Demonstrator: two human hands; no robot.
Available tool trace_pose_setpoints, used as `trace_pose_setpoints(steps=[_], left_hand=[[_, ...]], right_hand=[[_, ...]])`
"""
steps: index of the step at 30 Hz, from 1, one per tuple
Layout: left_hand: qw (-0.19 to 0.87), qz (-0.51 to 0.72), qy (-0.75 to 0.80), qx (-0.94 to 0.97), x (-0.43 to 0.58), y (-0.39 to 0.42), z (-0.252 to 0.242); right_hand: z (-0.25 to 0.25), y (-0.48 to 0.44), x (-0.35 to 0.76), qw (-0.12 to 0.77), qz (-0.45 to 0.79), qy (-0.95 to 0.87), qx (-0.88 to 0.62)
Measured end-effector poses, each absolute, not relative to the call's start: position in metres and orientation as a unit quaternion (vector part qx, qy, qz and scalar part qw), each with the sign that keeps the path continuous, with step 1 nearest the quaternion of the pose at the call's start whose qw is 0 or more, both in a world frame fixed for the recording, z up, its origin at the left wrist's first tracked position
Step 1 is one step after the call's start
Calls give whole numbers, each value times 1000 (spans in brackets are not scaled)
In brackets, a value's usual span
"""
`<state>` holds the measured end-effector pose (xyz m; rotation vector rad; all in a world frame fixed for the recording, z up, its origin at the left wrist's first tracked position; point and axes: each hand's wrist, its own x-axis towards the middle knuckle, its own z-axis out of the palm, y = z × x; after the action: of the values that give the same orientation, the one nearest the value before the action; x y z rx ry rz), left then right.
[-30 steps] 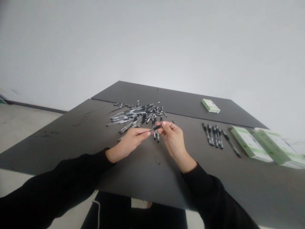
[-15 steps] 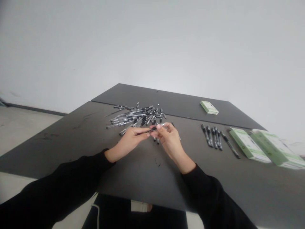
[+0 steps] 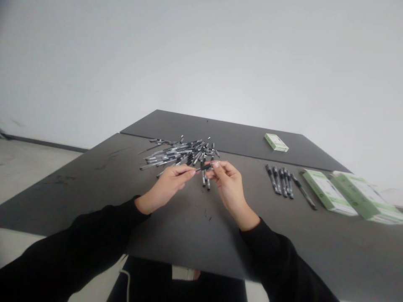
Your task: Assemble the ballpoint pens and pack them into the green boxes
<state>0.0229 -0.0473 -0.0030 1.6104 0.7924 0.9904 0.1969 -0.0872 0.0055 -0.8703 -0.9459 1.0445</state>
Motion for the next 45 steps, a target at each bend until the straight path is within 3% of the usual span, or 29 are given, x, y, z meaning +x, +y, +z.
trace_pose_setpoints(steps=[8,12,14,16,23,28,33,35,40,45], left_hand=[[354,455,340,743,23,-47,-7],[356,468,376,716,19,-39,-9],[381,477,404,681,17,-32,-12],[415,474,423,651,16,-26,-15],[469,411,446,642,19,-23,-21],[464,370,448,669,19,-27,-19],[433,348,436,708,19,-29,-13],[431,347,415,722,19,-32,-11],[451,324,351,754,21,-42,-9],[462,307,312,771,23,-47,-12]], right_hand=[[-5,-84,198,668,466,-409,-411],[1,-62,231,572,427,-492,-499],[7,-35,255,527,282,-550,-584],[12,-3,276,376,105,-616,-684],[-1,71,291,169,59,-688,-704],[-17,73,291,112,38,-704,-701],[1,56,301,151,21,-703,-695],[12,40,303,204,42,-699,-684],[21,-25,293,497,293,-616,-536],[17,-75,269,575,432,-503,-479]])
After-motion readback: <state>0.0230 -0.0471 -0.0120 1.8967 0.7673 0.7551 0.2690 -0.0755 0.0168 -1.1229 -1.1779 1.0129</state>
